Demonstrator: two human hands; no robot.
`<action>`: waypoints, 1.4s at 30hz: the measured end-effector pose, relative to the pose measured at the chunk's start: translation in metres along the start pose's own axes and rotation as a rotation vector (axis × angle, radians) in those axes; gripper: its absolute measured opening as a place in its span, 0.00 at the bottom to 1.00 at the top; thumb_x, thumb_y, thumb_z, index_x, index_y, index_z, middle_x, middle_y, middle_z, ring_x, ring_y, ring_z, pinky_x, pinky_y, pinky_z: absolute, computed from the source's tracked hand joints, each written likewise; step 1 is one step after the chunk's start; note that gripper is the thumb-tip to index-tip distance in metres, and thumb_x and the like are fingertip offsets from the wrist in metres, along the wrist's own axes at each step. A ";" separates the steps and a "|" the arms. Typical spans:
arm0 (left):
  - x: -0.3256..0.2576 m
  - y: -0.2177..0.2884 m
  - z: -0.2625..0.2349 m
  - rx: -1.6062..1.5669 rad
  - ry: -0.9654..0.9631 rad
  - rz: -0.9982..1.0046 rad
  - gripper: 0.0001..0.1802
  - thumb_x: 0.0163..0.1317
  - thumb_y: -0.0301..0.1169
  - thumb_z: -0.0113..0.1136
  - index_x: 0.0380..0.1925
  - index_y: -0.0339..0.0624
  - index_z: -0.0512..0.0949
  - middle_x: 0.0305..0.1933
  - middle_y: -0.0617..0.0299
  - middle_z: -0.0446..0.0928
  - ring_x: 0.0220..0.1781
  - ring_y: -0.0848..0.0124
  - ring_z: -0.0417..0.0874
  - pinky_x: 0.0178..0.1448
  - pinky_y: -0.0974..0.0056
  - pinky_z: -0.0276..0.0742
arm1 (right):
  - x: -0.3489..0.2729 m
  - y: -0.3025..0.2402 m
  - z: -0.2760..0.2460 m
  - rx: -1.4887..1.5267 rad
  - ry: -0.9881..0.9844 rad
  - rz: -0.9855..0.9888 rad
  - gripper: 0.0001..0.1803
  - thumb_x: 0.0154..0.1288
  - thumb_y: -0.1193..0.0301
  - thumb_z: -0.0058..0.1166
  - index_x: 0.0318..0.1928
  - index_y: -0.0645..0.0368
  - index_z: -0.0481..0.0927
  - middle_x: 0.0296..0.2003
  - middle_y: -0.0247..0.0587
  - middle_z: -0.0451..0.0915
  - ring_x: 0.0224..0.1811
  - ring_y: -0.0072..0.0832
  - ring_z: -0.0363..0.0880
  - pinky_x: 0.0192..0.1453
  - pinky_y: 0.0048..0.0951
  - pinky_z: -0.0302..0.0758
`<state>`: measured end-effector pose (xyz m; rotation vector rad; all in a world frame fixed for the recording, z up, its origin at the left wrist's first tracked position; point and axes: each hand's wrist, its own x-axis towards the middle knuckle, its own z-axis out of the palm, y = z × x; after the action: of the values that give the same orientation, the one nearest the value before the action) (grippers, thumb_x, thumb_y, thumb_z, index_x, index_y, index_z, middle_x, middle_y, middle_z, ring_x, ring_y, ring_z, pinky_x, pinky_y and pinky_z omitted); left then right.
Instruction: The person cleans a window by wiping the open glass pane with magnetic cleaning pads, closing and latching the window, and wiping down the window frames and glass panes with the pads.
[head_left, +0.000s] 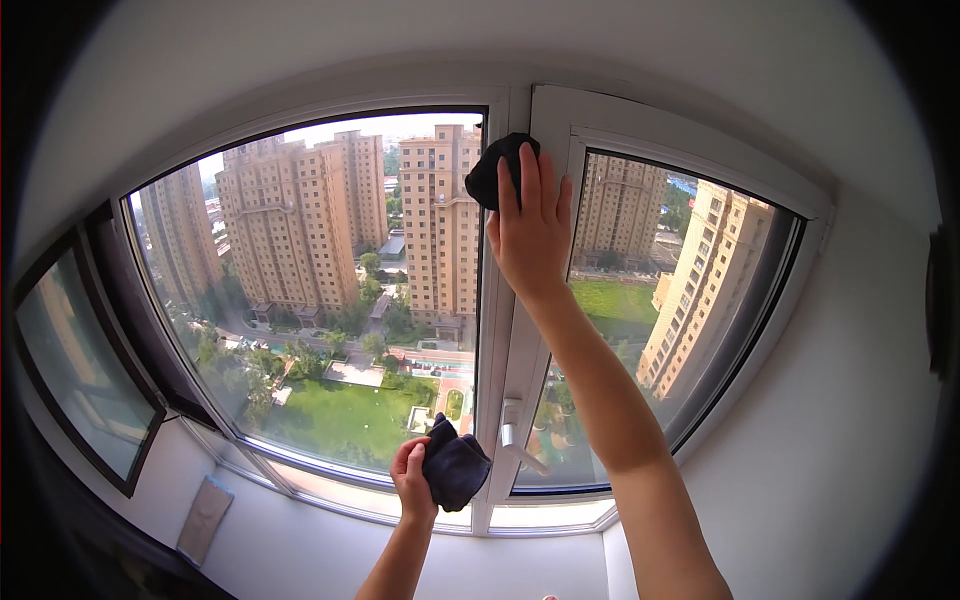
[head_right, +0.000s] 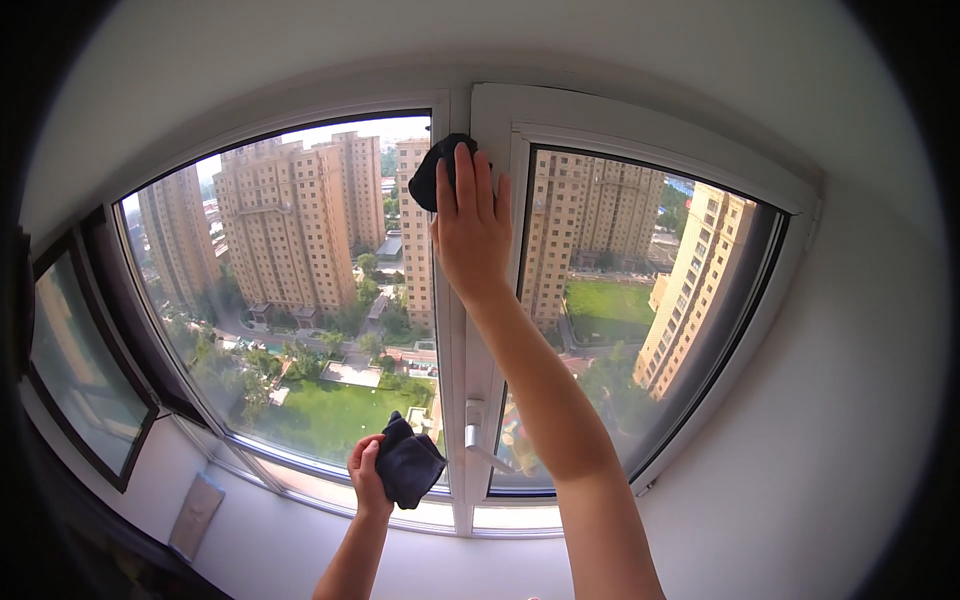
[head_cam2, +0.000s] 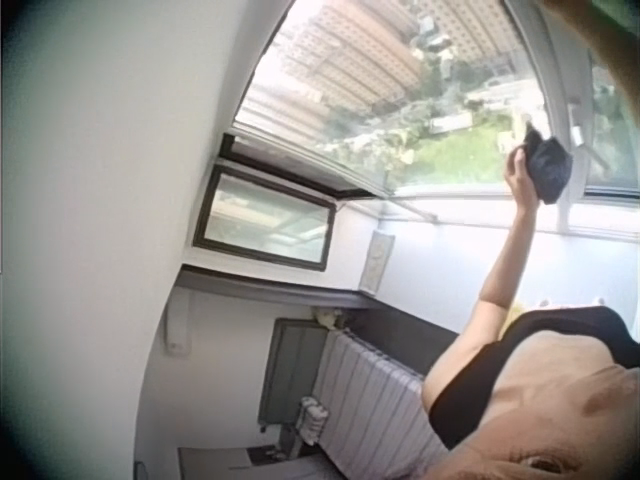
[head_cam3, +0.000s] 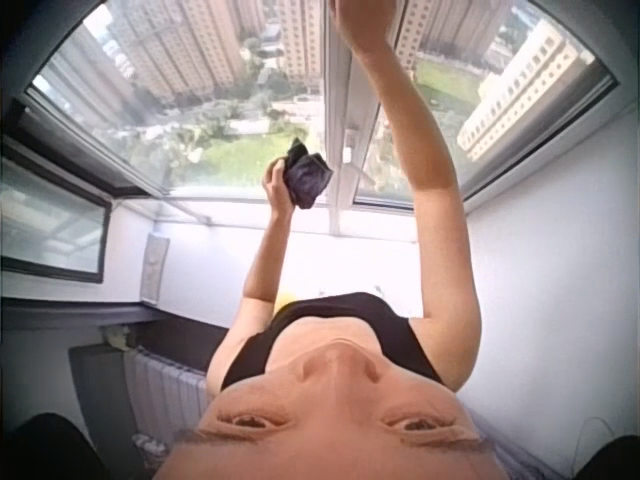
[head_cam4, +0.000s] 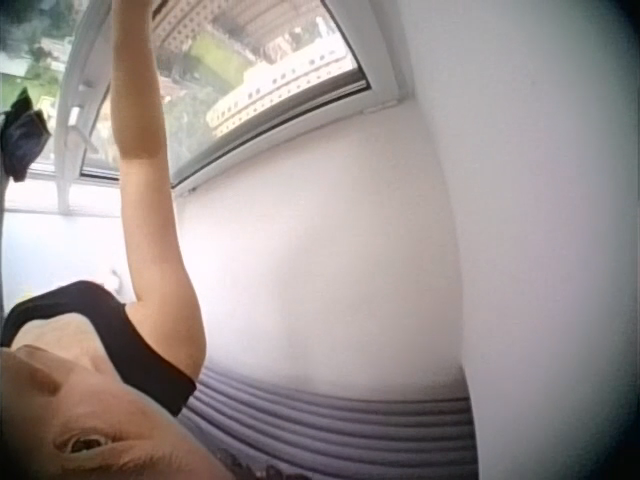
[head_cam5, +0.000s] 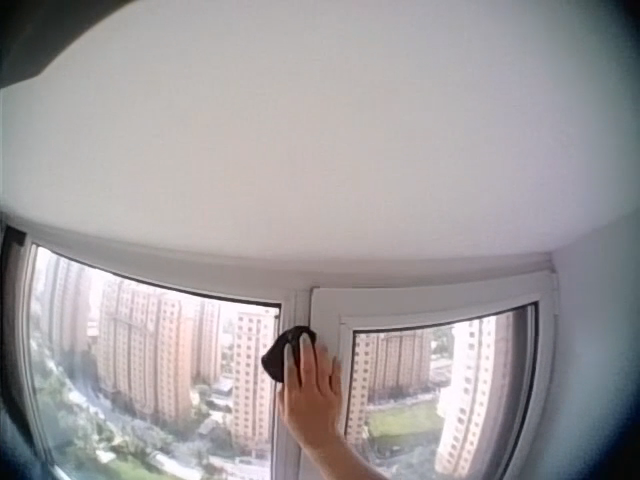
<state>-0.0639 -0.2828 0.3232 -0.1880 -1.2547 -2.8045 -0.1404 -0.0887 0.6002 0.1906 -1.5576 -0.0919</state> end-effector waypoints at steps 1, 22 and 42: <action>0.001 0.002 0.003 -0.009 0.000 0.000 0.10 0.63 0.28 0.49 0.35 0.36 0.78 0.35 0.62 0.76 0.36 0.76 0.75 0.44 0.73 0.72 | -0.006 0.000 0.001 -0.172 0.009 -0.049 0.26 0.51 0.75 0.57 0.55 0.55 0.73 0.61 0.49 0.64 0.64 0.44 0.63 0.64 0.41 0.64; 0.020 0.002 0.023 -0.007 -0.077 0.008 0.09 0.63 0.28 0.51 0.34 0.35 0.78 0.33 0.64 0.75 0.36 0.77 0.74 0.44 0.75 0.69 | 0.075 0.021 0.010 -0.251 0.066 -0.156 0.21 0.55 0.74 0.55 0.52 0.56 0.75 0.59 0.47 0.68 0.62 0.40 0.65 0.68 0.43 0.58; -0.012 -0.013 -0.024 0.065 0.021 -0.116 0.09 0.62 0.28 0.49 0.34 0.36 0.78 0.35 0.62 0.76 0.38 0.75 0.75 0.45 0.72 0.72 | -0.266 -0.034 -0.048 0.021 -0.566 -0.112 0.21 0.54 0.72 0.51 0.50 0.46 0.80 0.61 0.31 0.68 0.64 0.27 0.65 0.67 0.41 0.56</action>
<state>-0.0557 -0.2917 0.2957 -0.0848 -1.3928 -2.8478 -0.0945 -0.0719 0.3325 0.2852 -2.1112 -0.2323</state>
